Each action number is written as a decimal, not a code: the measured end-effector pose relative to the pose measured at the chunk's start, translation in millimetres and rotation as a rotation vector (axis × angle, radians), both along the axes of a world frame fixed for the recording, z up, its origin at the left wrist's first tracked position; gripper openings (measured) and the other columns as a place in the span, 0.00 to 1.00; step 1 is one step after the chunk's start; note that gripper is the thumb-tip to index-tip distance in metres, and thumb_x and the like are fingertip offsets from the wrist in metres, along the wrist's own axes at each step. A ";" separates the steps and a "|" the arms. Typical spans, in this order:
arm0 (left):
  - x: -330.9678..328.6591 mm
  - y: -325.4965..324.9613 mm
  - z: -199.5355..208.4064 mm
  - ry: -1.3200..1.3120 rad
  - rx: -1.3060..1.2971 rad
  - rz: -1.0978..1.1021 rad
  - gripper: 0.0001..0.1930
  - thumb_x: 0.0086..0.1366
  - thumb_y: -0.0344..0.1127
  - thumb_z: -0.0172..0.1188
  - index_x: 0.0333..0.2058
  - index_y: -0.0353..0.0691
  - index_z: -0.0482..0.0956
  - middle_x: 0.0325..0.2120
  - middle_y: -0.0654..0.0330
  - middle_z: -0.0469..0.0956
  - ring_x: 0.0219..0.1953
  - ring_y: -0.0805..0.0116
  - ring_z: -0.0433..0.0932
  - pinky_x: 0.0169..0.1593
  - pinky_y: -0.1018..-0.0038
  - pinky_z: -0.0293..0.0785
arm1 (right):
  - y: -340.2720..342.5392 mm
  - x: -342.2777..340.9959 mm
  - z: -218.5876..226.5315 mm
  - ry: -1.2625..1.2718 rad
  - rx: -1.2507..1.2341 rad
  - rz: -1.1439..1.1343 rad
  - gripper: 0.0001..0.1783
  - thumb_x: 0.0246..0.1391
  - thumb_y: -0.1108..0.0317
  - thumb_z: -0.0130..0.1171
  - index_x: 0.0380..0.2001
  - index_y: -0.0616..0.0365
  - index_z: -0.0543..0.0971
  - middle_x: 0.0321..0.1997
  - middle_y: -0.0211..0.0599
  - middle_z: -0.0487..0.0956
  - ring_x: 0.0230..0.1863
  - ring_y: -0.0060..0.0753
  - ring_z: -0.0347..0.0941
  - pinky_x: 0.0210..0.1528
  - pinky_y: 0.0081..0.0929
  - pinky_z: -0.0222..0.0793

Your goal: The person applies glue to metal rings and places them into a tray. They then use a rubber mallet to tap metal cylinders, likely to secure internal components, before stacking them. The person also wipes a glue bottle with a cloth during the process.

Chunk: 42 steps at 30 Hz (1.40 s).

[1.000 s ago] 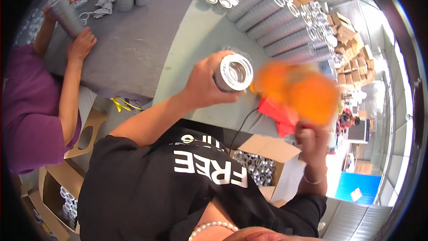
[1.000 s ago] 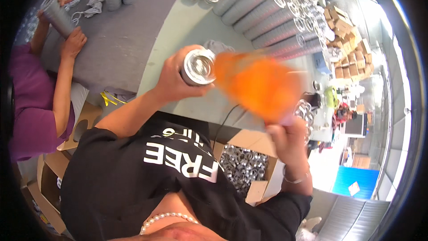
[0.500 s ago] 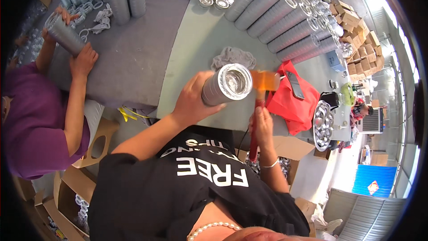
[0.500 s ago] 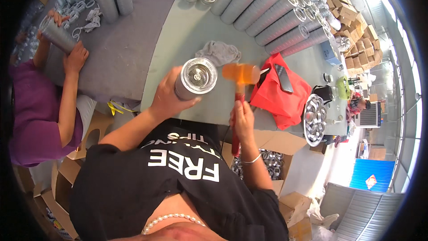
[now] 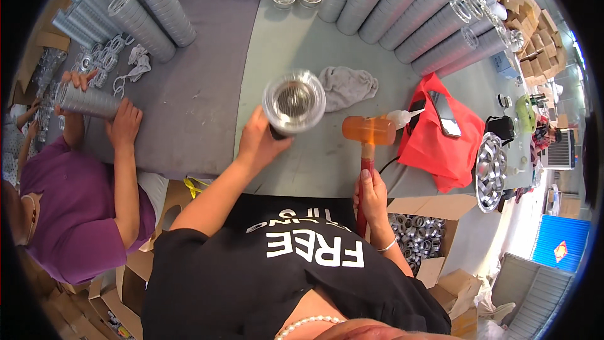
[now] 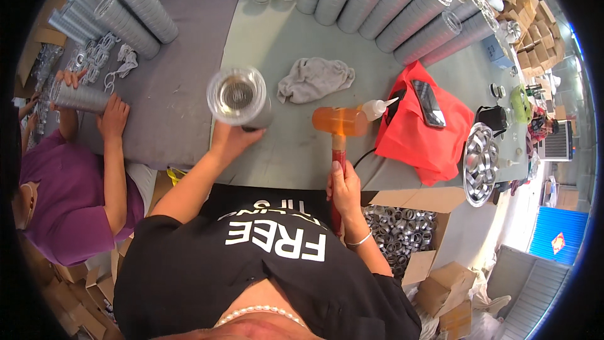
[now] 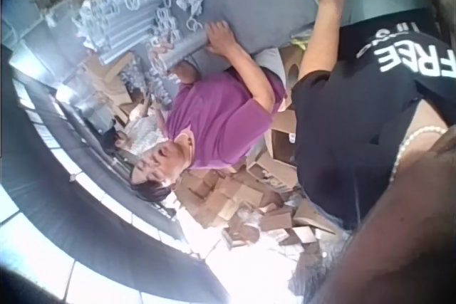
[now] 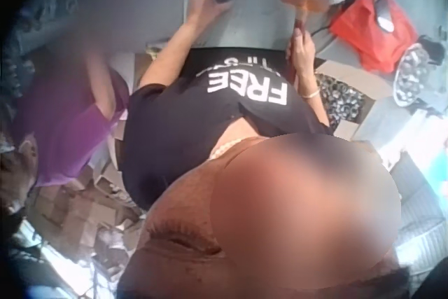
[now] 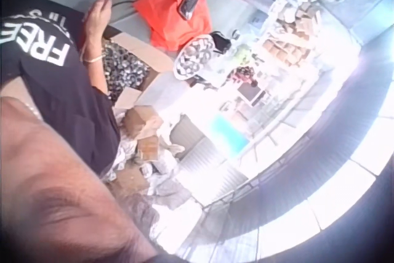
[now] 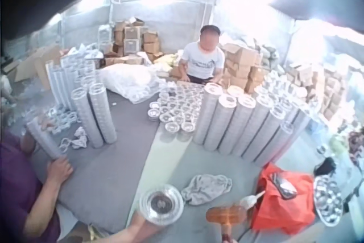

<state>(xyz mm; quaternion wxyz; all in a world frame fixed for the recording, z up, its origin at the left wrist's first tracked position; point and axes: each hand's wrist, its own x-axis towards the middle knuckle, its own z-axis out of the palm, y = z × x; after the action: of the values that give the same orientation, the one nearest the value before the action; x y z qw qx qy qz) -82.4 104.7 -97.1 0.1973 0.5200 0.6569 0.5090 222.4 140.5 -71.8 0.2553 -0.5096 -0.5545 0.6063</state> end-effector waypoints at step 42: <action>-59.9 99.5 16.8 -0.539 0.171 0.163 0.12 0.63 0.33 0.63 0.43 0.33 0.82 0.29 0.58 0.83 0.28 0.71 0.82 0.32 0.74 0.77 | 0.1 0.9 0.8 0.117 -0.033 0.084 0.20 0.70 0.50 0.48 0.33 0.58 0.69 0.20 0.28 0.69 0.14 0.19 0.64 0.15 0.19 0.60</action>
<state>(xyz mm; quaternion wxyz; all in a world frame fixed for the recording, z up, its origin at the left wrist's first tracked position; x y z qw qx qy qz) -142.2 204.2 -80.3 0.2787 0.3263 0.5750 0.6966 223.3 140.7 -71.0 0.2534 -0.4536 -0.5495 0.6543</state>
